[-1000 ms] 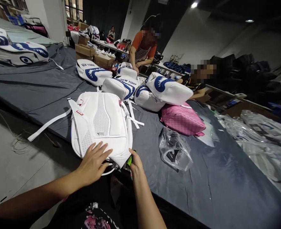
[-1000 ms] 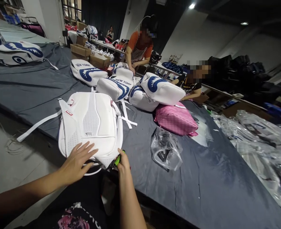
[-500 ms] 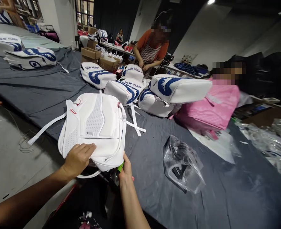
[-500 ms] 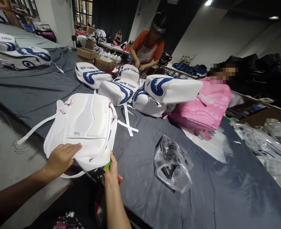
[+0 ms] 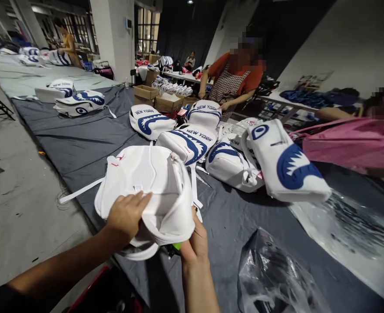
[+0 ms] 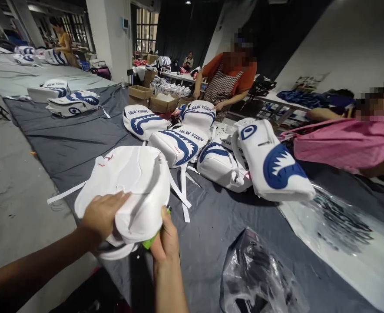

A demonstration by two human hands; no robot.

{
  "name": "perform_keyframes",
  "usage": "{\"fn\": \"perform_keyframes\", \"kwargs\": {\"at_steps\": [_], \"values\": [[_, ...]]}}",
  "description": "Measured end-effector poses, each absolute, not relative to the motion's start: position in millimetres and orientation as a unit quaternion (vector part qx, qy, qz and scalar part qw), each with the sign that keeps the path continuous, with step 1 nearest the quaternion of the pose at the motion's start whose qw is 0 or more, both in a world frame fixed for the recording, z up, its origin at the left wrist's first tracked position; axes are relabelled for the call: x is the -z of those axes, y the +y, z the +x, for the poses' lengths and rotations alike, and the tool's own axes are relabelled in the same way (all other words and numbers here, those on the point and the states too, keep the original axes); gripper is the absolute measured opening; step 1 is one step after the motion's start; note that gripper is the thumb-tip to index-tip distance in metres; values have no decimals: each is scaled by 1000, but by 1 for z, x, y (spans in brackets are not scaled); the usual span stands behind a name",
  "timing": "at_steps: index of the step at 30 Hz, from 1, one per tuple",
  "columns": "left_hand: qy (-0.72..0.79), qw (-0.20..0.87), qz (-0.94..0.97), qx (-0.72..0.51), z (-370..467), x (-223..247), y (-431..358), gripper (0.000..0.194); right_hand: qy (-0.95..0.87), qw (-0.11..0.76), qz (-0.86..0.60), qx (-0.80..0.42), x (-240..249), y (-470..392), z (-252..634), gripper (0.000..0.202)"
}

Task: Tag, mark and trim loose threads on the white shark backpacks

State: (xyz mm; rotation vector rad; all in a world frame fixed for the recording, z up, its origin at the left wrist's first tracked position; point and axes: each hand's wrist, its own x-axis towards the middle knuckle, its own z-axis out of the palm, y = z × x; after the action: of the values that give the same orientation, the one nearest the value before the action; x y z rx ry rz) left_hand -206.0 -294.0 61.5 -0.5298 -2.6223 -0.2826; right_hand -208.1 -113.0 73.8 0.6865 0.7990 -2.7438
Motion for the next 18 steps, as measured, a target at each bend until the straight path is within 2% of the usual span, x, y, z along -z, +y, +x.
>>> {"fn": "perform_keyframes", "kwargs": {"at_steps": [2,5,8,12,18], "values": [[-962,141,-193,134,-217,-67,-293,63,293,101,231,922,-92,-108,-217,26],[-964,148,-131,176,-245,-82,-302,68,315,69,267,908,-100,-96,-227,21],[-948,213,-130,198,-283,-97,-314,61,317,36,331,888,-90,-90,-232,16],[-921,275,-150,232,-321,-105,-324,44,340,69,376,859,-78,-121,-242,18],[-926,238,-143,258,-348,-114,-339,36,375,90,368,846,-82,-169,-267,21]]}}
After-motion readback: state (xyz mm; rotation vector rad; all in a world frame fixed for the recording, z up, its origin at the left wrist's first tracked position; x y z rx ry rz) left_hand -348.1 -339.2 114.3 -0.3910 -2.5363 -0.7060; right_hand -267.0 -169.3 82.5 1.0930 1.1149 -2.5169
